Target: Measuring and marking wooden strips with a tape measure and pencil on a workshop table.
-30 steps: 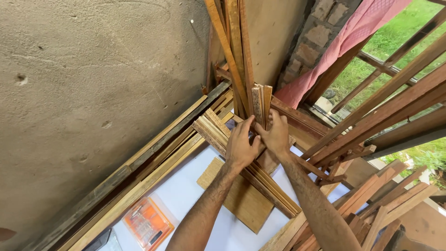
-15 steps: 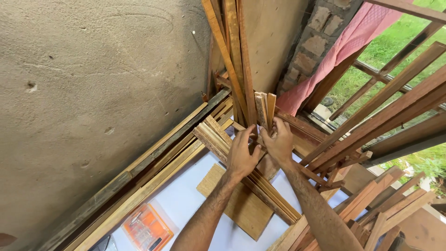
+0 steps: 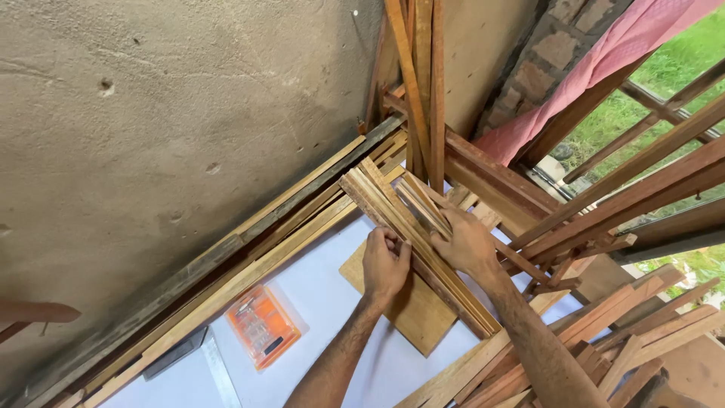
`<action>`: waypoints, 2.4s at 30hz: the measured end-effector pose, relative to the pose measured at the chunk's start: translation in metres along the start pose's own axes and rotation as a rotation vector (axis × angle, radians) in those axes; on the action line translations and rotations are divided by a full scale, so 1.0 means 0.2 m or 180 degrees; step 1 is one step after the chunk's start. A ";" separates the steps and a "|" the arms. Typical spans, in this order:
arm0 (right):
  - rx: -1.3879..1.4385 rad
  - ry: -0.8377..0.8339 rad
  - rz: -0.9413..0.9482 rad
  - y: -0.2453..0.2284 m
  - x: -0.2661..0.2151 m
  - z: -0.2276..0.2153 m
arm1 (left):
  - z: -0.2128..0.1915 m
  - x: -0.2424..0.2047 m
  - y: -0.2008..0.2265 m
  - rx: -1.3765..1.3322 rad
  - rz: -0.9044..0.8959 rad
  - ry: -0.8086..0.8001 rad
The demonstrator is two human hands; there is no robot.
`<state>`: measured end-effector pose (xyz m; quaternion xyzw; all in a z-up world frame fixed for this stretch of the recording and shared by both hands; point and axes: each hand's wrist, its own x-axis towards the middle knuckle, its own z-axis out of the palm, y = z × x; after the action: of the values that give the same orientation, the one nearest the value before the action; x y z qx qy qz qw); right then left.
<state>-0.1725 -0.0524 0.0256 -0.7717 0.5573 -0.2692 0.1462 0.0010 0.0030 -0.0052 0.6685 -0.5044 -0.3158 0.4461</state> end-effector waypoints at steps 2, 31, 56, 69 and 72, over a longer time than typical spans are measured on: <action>-0.0063 -0.0107 0.0014 0.03 -0.01 0.03 | 0.02 0.00 -0.06 0.0049 -0.0035 0.0057; 0.0106 -0.0109 0.0001 -0.16 -0.31 0.11 | -0.12 -0.12 -0.08 -0.0096 -0.0564 -0.0019; 0.0551 -0.0465 0.0164 -0.08 -0.29 0.21 | -0.15 -0.15 -0.07 0.0736 0.0584 -0.0755; 0.0622 0.0041 0.0017 -0.11 -0.31 0.18 | -0.14 -0.19 -0.11 0.0346 0.0565 -0.0675; 0.0662 0.0107 0.0077 -0.14 -0.31 0.15 | -0.16 -0.20 -0.04 0.0257 0.0270 -0.0817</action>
<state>-0.1475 0.0131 -0.0003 -0.7410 0.5381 -0.3366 0.2194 0.0209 0.0500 -0.0009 0.6181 -0.5974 -0.3590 0.3636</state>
